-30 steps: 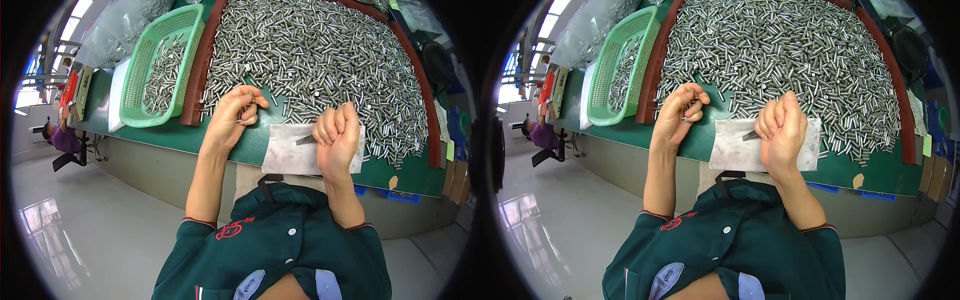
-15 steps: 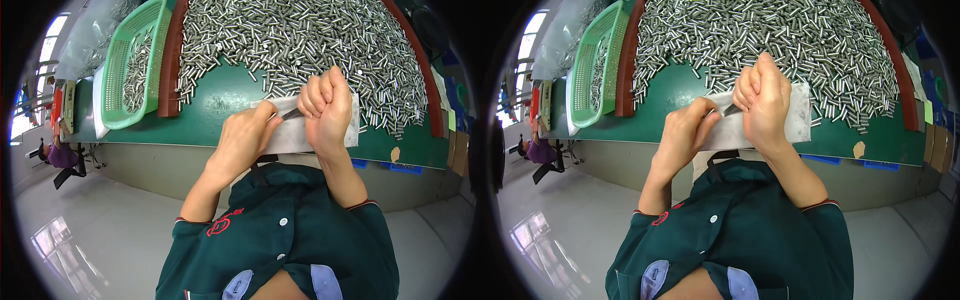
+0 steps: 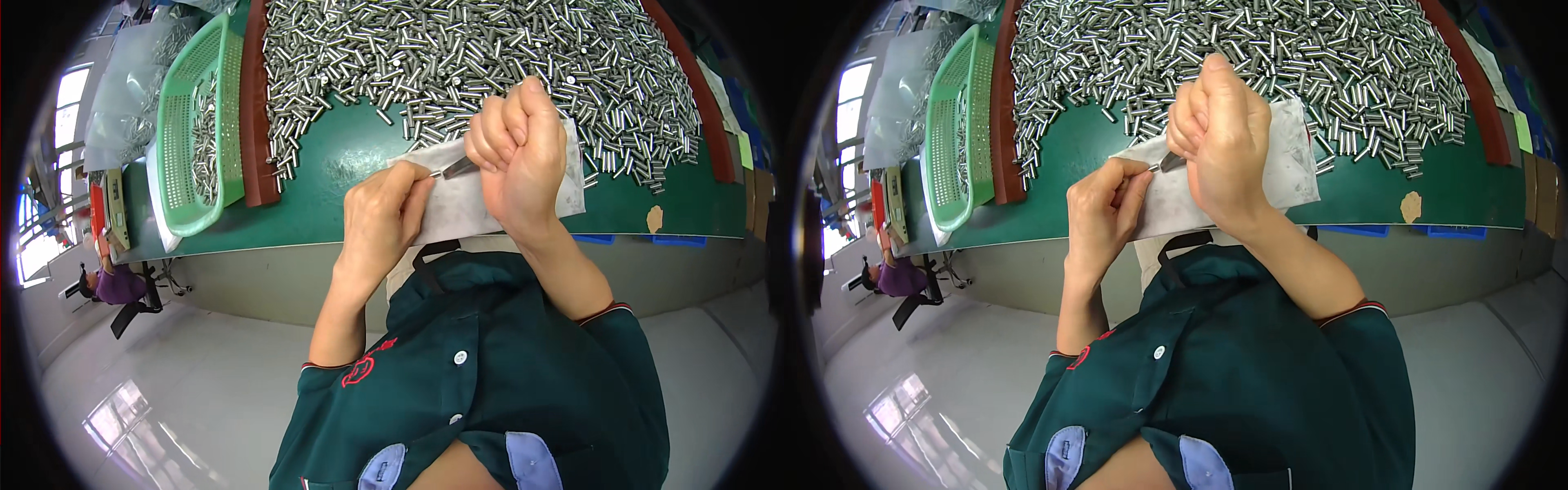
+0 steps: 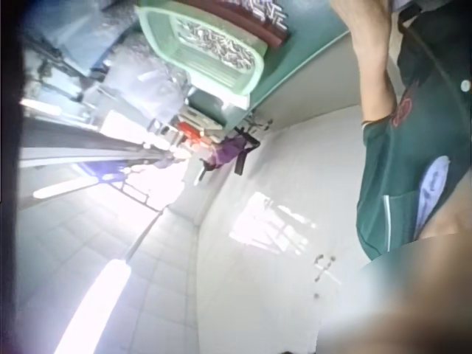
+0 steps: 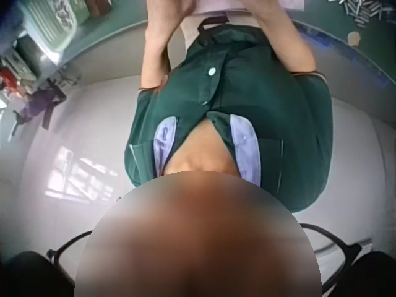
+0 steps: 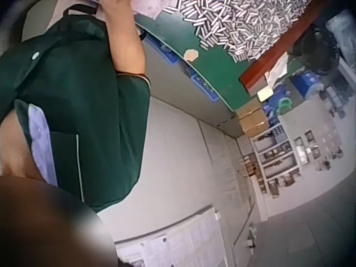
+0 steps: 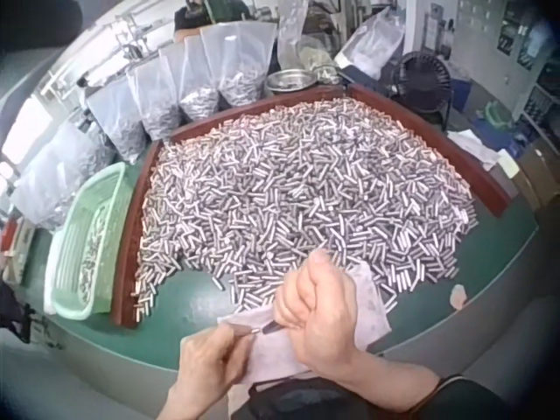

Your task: Picking up small metal pins, wiping them with a cloth, and inspecting them at a workbench.

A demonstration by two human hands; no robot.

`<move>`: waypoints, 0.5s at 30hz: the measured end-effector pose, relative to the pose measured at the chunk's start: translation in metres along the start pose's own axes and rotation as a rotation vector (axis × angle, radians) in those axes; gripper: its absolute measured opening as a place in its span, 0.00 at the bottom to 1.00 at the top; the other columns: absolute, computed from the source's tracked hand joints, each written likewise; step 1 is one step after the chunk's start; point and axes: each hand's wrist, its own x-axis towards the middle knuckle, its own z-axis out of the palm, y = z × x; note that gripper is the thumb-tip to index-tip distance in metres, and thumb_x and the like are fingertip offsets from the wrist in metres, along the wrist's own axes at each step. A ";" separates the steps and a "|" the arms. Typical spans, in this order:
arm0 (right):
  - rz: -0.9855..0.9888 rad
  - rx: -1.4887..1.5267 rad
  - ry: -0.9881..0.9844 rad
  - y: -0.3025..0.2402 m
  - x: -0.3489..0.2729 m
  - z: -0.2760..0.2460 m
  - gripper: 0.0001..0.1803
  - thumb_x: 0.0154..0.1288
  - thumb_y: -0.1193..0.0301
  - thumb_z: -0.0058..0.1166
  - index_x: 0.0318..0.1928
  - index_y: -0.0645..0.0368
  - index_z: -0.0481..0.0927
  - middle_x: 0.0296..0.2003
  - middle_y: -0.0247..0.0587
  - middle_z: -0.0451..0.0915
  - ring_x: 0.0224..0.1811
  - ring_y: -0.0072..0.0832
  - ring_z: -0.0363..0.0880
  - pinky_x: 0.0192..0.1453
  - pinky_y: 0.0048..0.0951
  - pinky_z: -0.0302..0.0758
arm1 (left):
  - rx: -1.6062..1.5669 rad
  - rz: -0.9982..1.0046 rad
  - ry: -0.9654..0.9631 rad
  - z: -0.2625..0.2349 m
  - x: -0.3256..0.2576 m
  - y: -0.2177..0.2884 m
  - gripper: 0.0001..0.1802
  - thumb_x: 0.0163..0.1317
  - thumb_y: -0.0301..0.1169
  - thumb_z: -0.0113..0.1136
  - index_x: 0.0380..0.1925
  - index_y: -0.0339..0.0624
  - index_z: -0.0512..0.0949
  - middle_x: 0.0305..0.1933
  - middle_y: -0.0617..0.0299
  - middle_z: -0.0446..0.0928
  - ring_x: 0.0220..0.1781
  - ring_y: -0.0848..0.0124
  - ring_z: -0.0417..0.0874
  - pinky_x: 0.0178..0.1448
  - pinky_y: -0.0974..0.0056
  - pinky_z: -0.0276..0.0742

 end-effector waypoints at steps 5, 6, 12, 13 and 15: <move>0.000 -0.004 0.020 0.002 0.000 0.000 0.22 0.67 0.63 0.30 0.14 0.52 0.53 0.09 0.27 0.52 0.11 0.15 0.45 0.14 0.19 0.46 | -0.028 -0.042 0.044 0.002 -0.002 -0.001 0.04 0.47 0.22 0.58 0.21 0.36 0.72 0.13 0.56 0.68 0.14 0.64 0.70 0.19 0.64 0.64; 0.005 0.021 0.028 0.003 0.000 0.000 0.24 0.67 0.63 0.33 0.12 0.52 0.52 0.09 0.27 0.53 0.11 0.14 0.46 0.14 0.18 0.46 | -0.029 -0.041 0.042 0.002 -0.001 0.000 0.04 0.47 0.22 0.58 0.21 0.36 0.72 0.13 0.56 0.68 0.14 0.64 0.70 0.19 0.64 0.64; 0.008 0.009 0.040 0.003 0.000 0.000 0.24 0.67 0.62 0.33 0.12 0.52 0.52 0.09 0.27 0.53 0.11 0.14 0.46 0.14 0.18 0.46 | -0.056 -0.060 0.051 0.003 0.000 0.001 0.05 0.47 0.21 0.59 0.20 0.36 0.72 0.12 0.57 0.67 0.12 0.68 0.69 0.17 0.66 0.62; 0.009 0.008 0.038 0.003 0.000 0.001 0.24 0.67 0.62 0.33 0.12 0.52 0.52 0.09 0.27 0.53 0.11 0.14 0.46 0.14 0.18 0.46 | -0.055 -0.067 0.051 0.001 -0.001 0.002 0.05 0.47 0.21 0.59 0.20 0.36 0.72 0.12 0.57 0.67 0.12 0.68 0.68 0.17 0.66 0.62; 0.010 0.013 0.029 0.004 0.001 0.001 0.24 0.66 0.62 0.33 0.12 0.52 0.52 0.09 0.27 0.53 0.11 0.14 0.46 0.14 0.18 0.46 | -0.056 -0.075 0.050 0.001 0.000 0.001 0.05 0.47 0.21 0.59 0.20 0.36 0.72 0.12 0.57 0.67 0.12 0.68 0.68 0.17 0.66 0.62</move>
